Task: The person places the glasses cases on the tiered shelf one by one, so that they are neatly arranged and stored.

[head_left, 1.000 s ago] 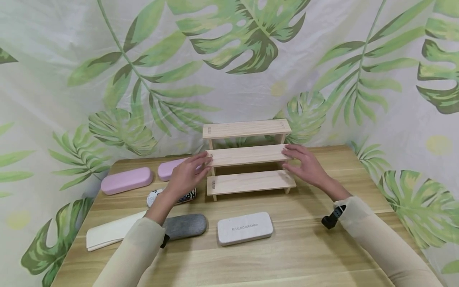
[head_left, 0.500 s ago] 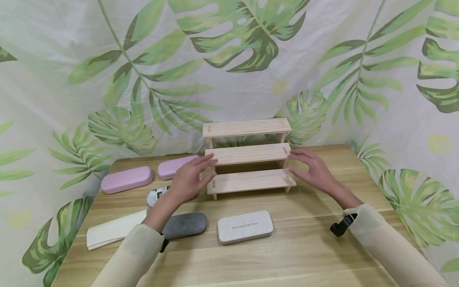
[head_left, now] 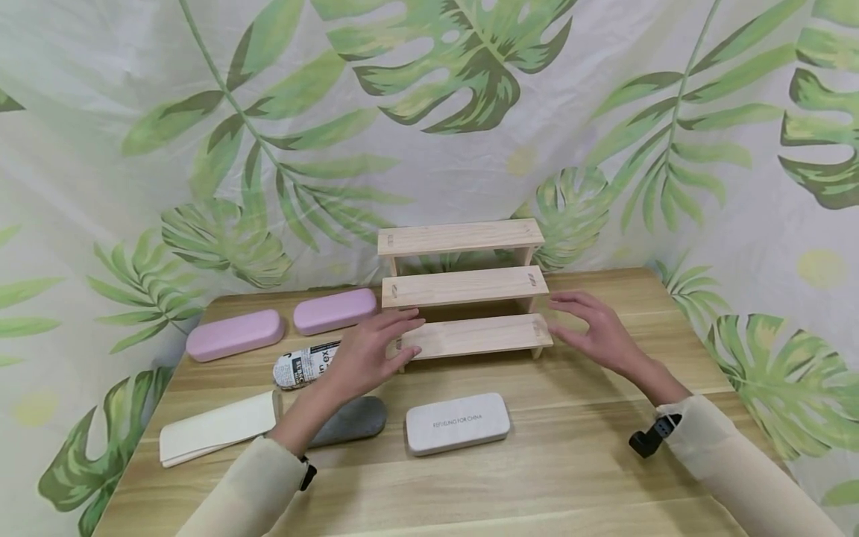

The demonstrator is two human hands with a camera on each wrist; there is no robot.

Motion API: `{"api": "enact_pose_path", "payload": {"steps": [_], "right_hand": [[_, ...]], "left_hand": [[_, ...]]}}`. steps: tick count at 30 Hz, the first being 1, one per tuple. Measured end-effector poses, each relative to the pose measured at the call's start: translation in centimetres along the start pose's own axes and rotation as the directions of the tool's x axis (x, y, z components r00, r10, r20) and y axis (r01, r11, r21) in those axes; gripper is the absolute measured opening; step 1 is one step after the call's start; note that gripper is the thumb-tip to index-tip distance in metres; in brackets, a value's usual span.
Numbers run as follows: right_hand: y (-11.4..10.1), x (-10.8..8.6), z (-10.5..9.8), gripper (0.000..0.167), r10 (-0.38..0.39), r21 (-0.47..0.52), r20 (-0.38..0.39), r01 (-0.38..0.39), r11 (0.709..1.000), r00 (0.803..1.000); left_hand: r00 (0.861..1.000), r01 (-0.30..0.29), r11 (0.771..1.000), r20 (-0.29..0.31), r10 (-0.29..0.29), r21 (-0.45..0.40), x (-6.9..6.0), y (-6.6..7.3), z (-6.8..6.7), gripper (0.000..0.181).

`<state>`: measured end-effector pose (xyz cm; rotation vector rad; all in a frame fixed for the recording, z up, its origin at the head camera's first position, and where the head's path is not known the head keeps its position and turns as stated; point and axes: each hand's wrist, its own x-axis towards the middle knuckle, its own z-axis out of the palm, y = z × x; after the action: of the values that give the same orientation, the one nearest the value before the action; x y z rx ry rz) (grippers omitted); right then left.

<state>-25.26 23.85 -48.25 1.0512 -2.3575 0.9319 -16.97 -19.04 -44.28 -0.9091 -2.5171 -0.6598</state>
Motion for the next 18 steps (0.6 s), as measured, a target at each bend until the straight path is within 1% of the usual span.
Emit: {"api": "enact_pose_path", "payload": {"steps": [2, 5, 9, 13, 16, 18], "right_hand": [[-0.1, -0.2, 0.0, 0.043, 0.009, 0.001, 0.013, -0.009, 1.0, 1.0], [-0.2, -0.6, 0.2, 0.042, 0.029, 0.011, 0.025, -0.029, 1.0, 0.999], [-0.2, -1.0, 0.6, 0.041, 0.065, 0.02, 0.052, -0.066, 0.998, 0.997], [-0.2, -1.2, 1.0, 0.041, 0.096, 0.052, 0.078, -0.1, 0.994, 0.992], [-0.2, -1.4, 1.2, 0.041, 0.115, 0.078, 0.088, -0.122, 0.989, 0.989], [-0.1, -1.5, 1.4, 0.041, 0.121, 0.094, 0.089, -0.13, 0.987, 0.989]], "left_hand": [[1.0, -0.003, 1.0, 0.012, 0.003, 0.001, -0.2, 0.4, 0.2, 0.044], [0.999, -0.025, 1.0, 0.021, 0.025, 0.004, -0.4, 0.8, 0.7, 0.044], [0.997, -0.072, 0.997, 0.014, 0.072, 0.002, -0.6, 1.4, 1.3, 0.044], [0.995, -0.099, 0.995, 0.008, 0.099, -0.023, -1.0, 2.0, 1.8, 0.046], [0.995, -0.096, 0.994, 0.022, 0.097, -0.044, -1.3, 2.4, 2.2, 0.047], [0.995, -0.082, 0.995, 0.05, 0.084, -0.055, -1.4, 2.7, 2.4, 0.048]]}}
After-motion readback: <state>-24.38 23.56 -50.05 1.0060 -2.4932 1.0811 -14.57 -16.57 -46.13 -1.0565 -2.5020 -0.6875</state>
